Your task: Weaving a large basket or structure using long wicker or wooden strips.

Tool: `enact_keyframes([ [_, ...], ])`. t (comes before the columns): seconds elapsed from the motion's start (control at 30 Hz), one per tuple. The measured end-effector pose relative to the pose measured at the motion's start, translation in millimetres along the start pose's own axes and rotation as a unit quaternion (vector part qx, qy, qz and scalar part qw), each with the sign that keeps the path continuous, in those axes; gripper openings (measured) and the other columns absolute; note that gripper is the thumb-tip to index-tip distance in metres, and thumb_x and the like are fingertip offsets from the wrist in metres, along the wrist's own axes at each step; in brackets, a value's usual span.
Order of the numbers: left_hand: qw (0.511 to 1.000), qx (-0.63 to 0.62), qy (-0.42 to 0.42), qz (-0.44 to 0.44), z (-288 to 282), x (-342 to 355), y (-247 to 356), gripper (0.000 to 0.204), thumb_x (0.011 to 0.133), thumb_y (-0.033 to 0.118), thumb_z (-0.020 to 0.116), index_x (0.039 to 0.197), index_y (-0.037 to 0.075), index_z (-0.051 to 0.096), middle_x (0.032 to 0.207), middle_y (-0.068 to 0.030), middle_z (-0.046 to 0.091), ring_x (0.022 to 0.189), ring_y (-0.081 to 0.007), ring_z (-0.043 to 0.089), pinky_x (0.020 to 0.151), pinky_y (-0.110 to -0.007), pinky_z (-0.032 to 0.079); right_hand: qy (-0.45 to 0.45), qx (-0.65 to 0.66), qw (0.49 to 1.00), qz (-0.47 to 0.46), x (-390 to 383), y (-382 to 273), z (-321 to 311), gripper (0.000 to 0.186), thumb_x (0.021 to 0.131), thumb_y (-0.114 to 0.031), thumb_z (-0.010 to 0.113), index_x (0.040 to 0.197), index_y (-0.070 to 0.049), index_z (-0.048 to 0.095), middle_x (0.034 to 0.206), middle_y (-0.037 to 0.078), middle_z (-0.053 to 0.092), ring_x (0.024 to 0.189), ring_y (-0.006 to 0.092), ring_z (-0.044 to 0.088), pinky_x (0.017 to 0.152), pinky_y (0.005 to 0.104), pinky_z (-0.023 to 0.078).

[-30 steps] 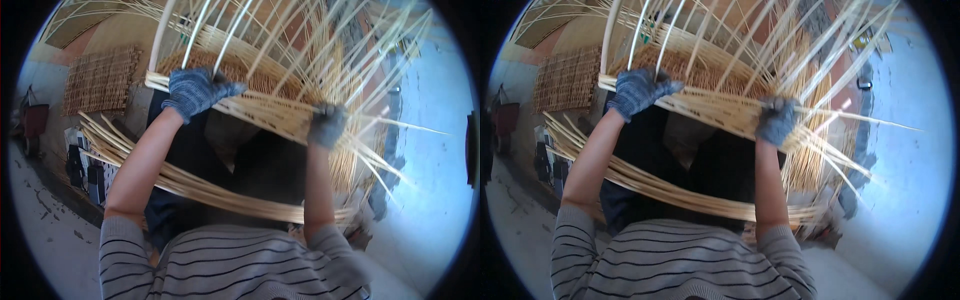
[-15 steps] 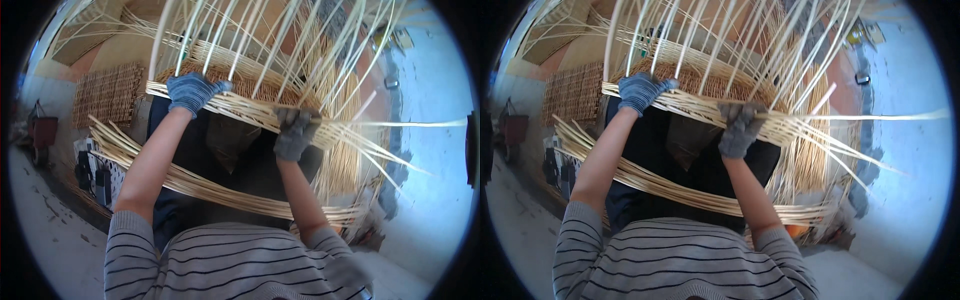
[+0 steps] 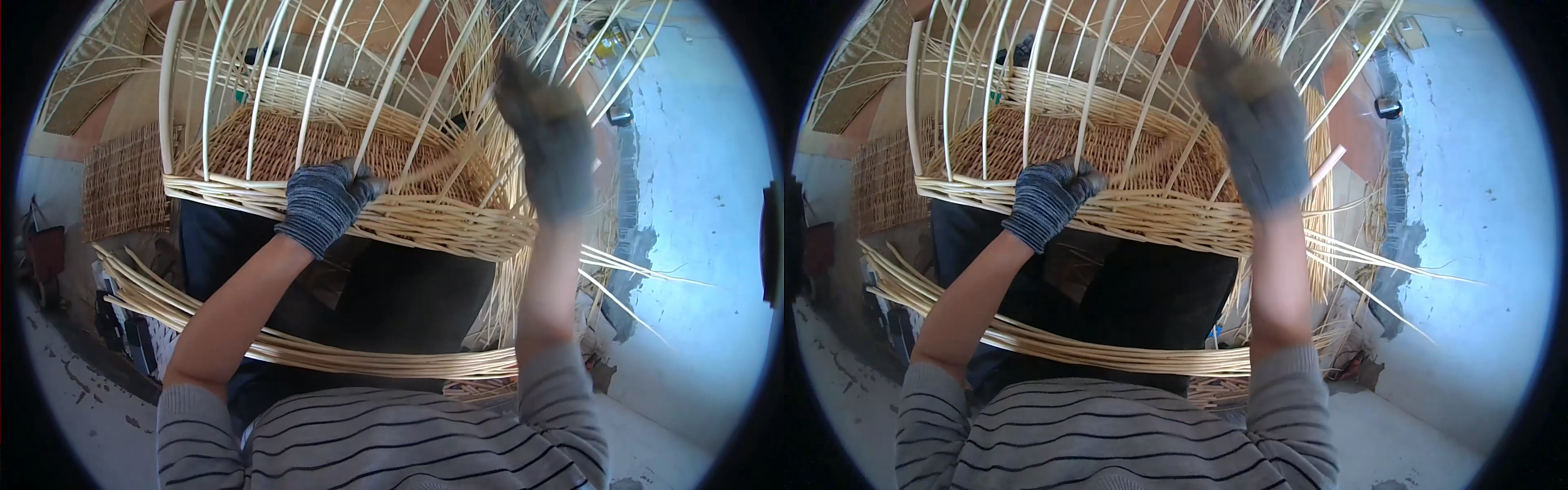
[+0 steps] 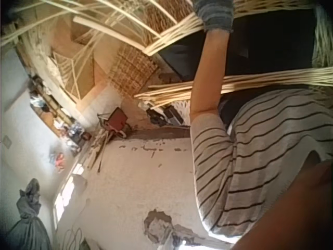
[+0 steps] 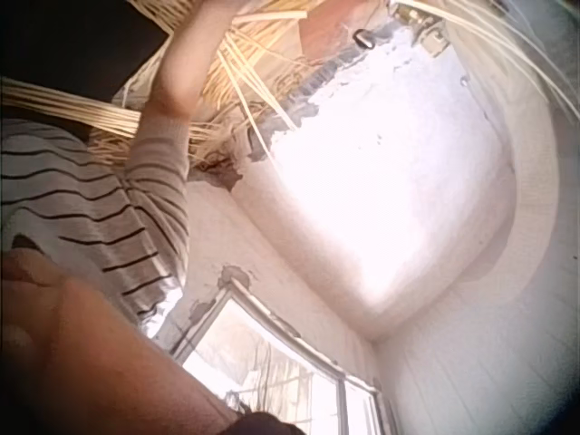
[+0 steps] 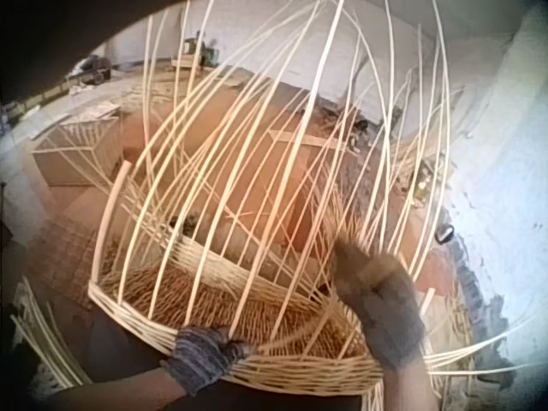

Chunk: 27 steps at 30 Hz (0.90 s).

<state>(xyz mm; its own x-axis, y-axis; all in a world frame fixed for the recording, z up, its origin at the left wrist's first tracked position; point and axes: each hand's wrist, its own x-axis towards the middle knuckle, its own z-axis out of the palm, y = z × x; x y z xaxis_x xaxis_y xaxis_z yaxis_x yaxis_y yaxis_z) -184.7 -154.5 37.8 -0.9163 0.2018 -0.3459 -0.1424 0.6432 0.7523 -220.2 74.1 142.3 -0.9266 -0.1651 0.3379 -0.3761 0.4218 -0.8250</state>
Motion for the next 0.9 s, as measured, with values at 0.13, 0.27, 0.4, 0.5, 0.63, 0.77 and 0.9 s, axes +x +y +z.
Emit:
enact_keyframes([
  [0.13, 0.989, 0.11, 0.097, 0.003, 0.9, 11.4, 1.9, 0.043, 0.081, 0.048, 0.055, 0.072, 0.007, 0.065, 0.064, -0.0155, 0.06, 0.065, -0.0293, 0.06, 0.063, -0.04, 0.046, 0.083, -0.383, 0.92, 0.004, 115.1, 63.3, 78.4, 0.042, 0.086, -0.009, 0.048, 0.127, -0.008, 0.04, 0.105, 0.013, 0.057, 0.062, 0.0176, 0.049, 0.053, 0.0247, 0.039],
  [0.27, 0.988, 0.143, 0.017, -0.048, -8.4, 24.1, 4.1, 0.047, 0.079, 0.055, 0.053, 0.08, 0.011, 0.068, 0.07, -0.0149, 0.063, 0.071, -0.0281, 0.062, 0.068, -0.038, 0.047, 0.147, -0.373, 0.916, -0.026, 88.1, 70.1, 61.8, 0.044, 0.083, -0.008, 0.056, 0.125, -0.003, 0.042, 0.103, 0.013, 0.059, 0.08, 0.0186, 0.056, 0.069, 0.0262, 0.045],
  [0.4, 0.992, 0.102, -0.056, -0.039, -18.4, 20.1, 5.7, 0.05, 0.072, 0.058, 0.06, 0.085, 0.01, 0.069, 0.079, -0.0145, 0.065, 0.08, -0.0285, 0.062, 0.076, -0.038, 0.047, 0.192, 0.116, 0.97, -0.095, -32.7, 17.6, 23.7, 0.013, 0.092, -0.017, 0.042, 0.09, -0.006, 0.047, 0.069, 0.003, 0.049, 0.065, 0.0107, 0.051, 0.058, 0.0289, 0.049],
  [0.5, 0.993, 0.116, -0.008, -0.023, -13.4, 11.6, 9.3, 0.054, 0.067, 0.058, 0.065, 0.086, 0.007, 0.069, 0.074, -0.0138, 0.065, 0.072, -0.0248, 0.063, 0.075, -0.035, 0.047, 0.302, 0.417, 0.856, 0.047, -106.1, 18.8, 30.7, 0.022, 0.091, -0.021, 0.045, 0.072, -0.011, 0.044, 0.057, -0.002, 0.038, 0.053, 0.0132, 0.041, 0.063, 0.039, 0.049],
  [0.63, 0.996, 0.069, 0.014, -0.055, -3.5, 4.3, 26.6, 0.074, 0.061, 0.073, 0.057, 0.089, 0.005, 0.066, 0.089, -0.0174, 0.064, 0.088, -0.0271, 0.061, 0.082, -0.036, 0.045, 0.356, 0.516, 0.769, 0.128, -138.9, 42.4, 34.5, 0.017, 0.089, -0.021, 0.048, 0.078, -0.008, 0.049, 0.059, 0.001, 0.048, 0.058, 0.0193, 0.053, 0.068, 0.0378, 0.051],
  [0.77, 0.981, 0.18, 0.069, -0.022, -20.2, -7.9, 62.4, 0.08, 0.062, 0.078, 0.05, 0.076, 0.001, 0.067, 0.078, -0.0205, 0.063, 0.081, -0.0291, 0.062, 0.079, -0.039, 0.045, 0.285, 0.326, 0.898, 0.081, -133.5, -14.0, 33.0, 0.023, 0.09, -0.028, 0.049, 0.084, -0.006, 0.049, 0.065, 0.005, 0.056, 0.07, 0.0233, 0.062, 0.068, 0.0362, 0.052],
  [0.9, 0.973, 0.192, 0.095, -0.084, -36.1, -37.5, 79.4, 0.094, 0.06, 0.076, 0.056, 0.108, -0.006, 0.056, 0.097, -0.0223, 0.062, 0.093, -0.0305, 0.06, 0.082, -0.034, 0.046, 0.2, 0.195, 0.96, 0.033, -78.8, -72.1, 28.2, 0.02, 0.09, -0.02, 0.049, 0.086, 0.0, 0.049, 0.064, 0.005, 0.055, 0.053, 0.016, 0.058, 0.056, 0.0285, 0.055],
])
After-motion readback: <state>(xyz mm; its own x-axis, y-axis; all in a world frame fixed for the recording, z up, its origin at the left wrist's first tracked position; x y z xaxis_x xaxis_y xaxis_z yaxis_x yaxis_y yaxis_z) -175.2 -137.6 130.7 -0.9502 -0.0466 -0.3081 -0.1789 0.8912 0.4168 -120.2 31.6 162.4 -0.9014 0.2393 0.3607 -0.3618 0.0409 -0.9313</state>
